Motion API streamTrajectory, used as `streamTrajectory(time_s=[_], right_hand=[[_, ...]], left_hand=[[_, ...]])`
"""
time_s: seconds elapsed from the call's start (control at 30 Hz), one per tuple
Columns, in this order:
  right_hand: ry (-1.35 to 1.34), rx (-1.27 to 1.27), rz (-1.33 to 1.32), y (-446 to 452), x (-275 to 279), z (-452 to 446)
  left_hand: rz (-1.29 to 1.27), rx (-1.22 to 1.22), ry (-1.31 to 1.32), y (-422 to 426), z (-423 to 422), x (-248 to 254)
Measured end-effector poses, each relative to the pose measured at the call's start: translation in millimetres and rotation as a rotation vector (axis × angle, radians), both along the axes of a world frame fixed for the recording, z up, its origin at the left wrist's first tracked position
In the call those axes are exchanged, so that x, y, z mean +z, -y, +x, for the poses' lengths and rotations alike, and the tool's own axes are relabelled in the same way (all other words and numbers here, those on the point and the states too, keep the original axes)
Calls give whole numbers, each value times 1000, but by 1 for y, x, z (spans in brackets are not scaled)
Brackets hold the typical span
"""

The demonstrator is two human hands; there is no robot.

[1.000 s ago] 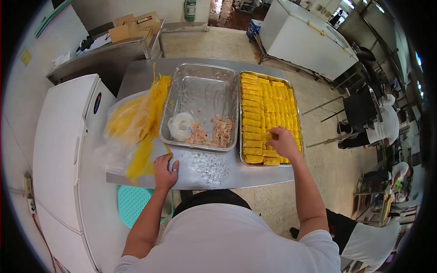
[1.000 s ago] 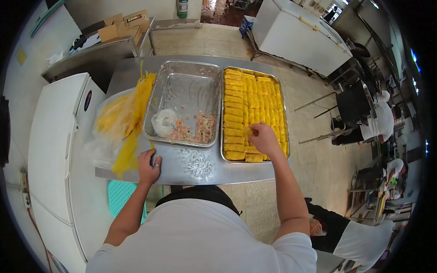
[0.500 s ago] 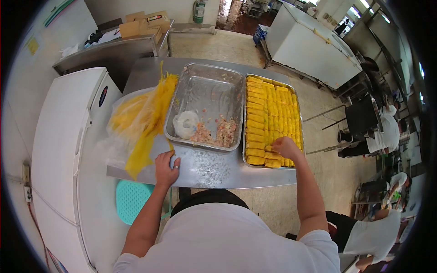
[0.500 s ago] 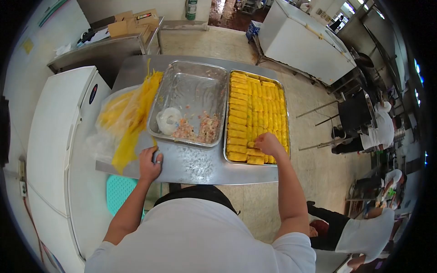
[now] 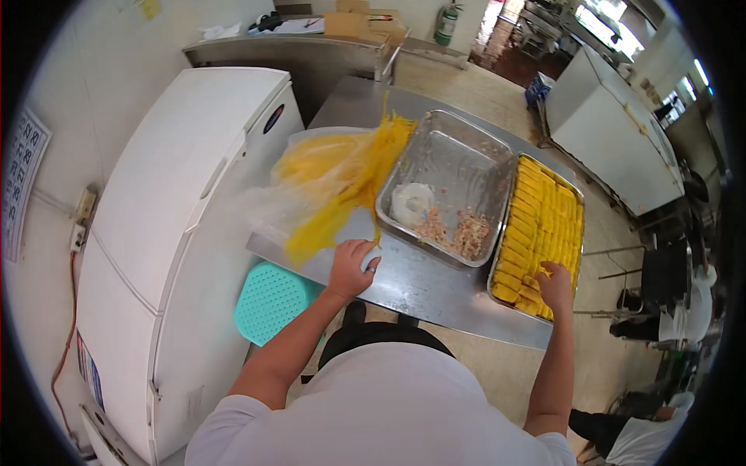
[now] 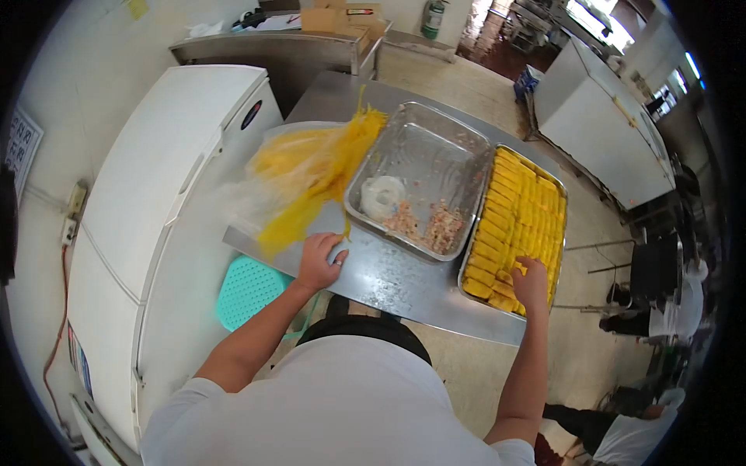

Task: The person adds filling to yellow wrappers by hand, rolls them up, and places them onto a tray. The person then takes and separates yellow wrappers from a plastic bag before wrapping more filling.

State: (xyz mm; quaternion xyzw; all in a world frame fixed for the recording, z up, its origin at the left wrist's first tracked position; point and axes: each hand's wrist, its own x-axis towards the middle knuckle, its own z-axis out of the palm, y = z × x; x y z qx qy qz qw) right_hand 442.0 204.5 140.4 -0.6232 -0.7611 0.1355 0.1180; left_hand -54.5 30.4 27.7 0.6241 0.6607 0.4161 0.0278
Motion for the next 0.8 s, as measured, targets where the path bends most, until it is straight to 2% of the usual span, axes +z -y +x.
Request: streamTrajectory(time_s=[0.07,0.17,0.27,0.47,0.57,0.67,0.73,0.8], right_hand=[[-44,-4,73,5,14,-12],[-181,32,99,24,26,-48],[-290,53,36,41,34,-90],[-367,184,-4,66,31,-140],[-406,197,-99,79,31,-161],[-453,257,-116,86,14,-172],[-422,248,-147,91,12,-182],[-419,255,-157,95,8,-187]], left_hand=[[-1,133,-76,6,-15,1],[-212,432,-227,9,-46,6],[-300,357,-112,14,-86,-26],[-44,385,356,21,-74,-9],[-151,247,727,27,-36,18],[-272,147,820,25,7,14],[-336,39,770,24,42,16],[-438,-182,607,20,64,13]])
